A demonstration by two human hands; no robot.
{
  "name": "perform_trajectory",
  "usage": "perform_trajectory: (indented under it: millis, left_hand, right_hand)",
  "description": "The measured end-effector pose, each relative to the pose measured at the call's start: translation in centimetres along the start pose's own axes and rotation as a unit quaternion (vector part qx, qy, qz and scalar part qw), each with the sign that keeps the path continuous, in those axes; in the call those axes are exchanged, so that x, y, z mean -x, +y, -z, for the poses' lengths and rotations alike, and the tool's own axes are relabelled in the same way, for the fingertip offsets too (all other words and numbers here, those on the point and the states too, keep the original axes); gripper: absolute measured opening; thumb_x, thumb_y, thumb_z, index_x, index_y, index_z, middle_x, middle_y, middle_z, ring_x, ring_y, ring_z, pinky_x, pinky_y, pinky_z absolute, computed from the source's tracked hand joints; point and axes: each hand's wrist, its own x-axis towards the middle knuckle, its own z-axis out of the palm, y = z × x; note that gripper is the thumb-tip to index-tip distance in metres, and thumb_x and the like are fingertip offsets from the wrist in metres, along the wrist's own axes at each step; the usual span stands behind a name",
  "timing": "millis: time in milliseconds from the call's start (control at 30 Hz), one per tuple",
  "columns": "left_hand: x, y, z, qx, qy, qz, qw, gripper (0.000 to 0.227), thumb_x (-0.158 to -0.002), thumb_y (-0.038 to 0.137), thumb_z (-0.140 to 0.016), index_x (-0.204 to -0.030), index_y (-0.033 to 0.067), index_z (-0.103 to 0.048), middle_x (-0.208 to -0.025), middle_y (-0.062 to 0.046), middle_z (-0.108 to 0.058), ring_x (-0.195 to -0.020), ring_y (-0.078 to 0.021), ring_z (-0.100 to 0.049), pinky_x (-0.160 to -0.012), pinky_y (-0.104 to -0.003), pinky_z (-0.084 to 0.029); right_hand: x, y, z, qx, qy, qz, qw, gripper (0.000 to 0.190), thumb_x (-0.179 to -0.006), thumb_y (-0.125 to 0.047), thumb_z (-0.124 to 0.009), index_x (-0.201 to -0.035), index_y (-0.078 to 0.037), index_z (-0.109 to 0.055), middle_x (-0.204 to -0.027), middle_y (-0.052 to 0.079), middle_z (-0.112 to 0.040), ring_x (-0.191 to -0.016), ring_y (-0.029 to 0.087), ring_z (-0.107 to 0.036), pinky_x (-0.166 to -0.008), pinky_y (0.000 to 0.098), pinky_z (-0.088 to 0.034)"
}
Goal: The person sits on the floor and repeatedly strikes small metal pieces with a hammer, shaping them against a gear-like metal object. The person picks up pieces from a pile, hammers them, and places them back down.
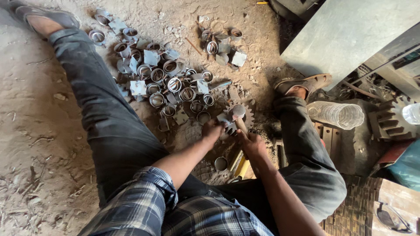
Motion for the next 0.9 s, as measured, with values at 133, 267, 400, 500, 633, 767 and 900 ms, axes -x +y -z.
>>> perform_trajectory:
  millis: [133,267,400,500,633,767,900]
  left_hand:
    - [0.3,1.7,1.1,-0.123,-0.032,-0.01,0.992,0.017,-0.093,0.024,-0.07,-0.102,0.0102,-0.074,-0.073,-0.001,-0.072,-0.059,-0.009,-0.064,-0.055,-0.024,-0.053]
    - [-0.5,3.1,1.0,-0.179,-0.052,-0.023,0.982,0.024,-0.096,0.027,-0.069,-0.102,0.0037,-0.071,-0.07,-0.004,-0.071,-0.057,-0.012,-0.066,-0.053,-0.026,-0.054]
    - [-1.0,2.5,0.9,-0.162,-0.054,-0.067,0.983,0.026,-0.094,0.026,-0.07,-0.102,0.0012,-0.074,-0.07,-0.008,-0.071,-0.055,-0.0138,-0.066,-0.05,-0.029,-0.053]
    - [-1.4,2.1,1.0,-0.161,-0.057,-0.055,0.984,0.025,-0.093,0.025,-0.068,-0.103,0.002,-0.074,-0.074,-0.007,-0.073,-0.059,-0.0132,-0.067,-0.054,-0.03,-0.055]
    - [-1.5,2.1,0.4,-0.275,0.0,-0.111,0.955,0.026,-0.092,0.027,-0.071,-0.105,0.0058,-0.078,-0.08,-0.006,-0.074,-0.067,-0.0125,-0.067,-0.062,-0.03,-0.053]
    - [-0.9,2.6,1.6,-0.198,-0.042,-0.057,0.978,0.031,-0.092,0.03,-0.069,-0.108,0.0046,-0.075,-0.082,-0.009,-0.074,-0.064,-0.0135,-0.066,-0.059,-0.03,-0.053]
    - [-1.2,3.2,1.8,-0.159,-0.106,-0.059,0.98,0.03,-0.093,0.027,-0.066,-0.109,0.002,-0.073,-0.079,-0.008,-0.075,-0.057,-0.0139,-0.066,-0.052,-0.028,-0.053]
  right_hand:
    - [0.7,-0.3,0.3,-0.065,0.027,-0.018,0.997,0.04,-0.093,-0.047,-0.061,-0.106,-0.01,-0.072,-0.066,0.0,-0.069,-0.046,0.009,-0.047,-0.039,0.0294,-0.037]
    - [0.8,0.1,1.9,-0.078,0.053,0.138,0.986,0.047,-0.103,-0.044,-0.061,-0.105,0.001,-0.074,-0.065,0.001,-0.061,-0.049,0.006,-0.049,-0.043,0.0254,-0.037]
    - [0.0,0.7,2.0,-0.18,0.06,0.267,0.945,0.041,-0.102,-0.042,-0.061,-0.119,-0.005,-0.068,-0.065,-0.001,-0.057,-0.05,0.005,-0.049,-0.044,0.0249,-0.04]
    - [-0.6,0.7,1.0,-0.099,0.077,0.186,0.974,0.042,-0.102,-0.043,-0.064,-0.108,-0.002,-0.069,-0.068,0.0,-0.062,-0.054,0.007,-0.053,-0.046,0.0264,-0.041]
    - [-1.0,-0.1,0.7,0.083,0.003,-0.03,0.996,0.048,-0.102,-0.049,-0.06,-0.097,-0.001,-0.071,-0.068,0.004,-0.063,-0.053,0.012,-0.053,-0.046,0.0297,-0.044]
    - [-0.5,-0.1,0.3,-0.05,0.03,0.037,0.998,0.043,-0.101,-0.046,-0.061,-0.094,-0.005,-0.07,-0.068,0.004,-0.066,-0.053,0.011,-0.055,-0.044,0.0285,-0.041]
    - [-0.8,1.4,1.0,-0.109,0.061,0.191,0.974,0.045,-0.108,-0.043,-0.057,-0.091,-0.003,-0.067,-0.065,0.004,-0.06,-0.051,0.009,-0.051,-0.044,0.0262,-0.039]
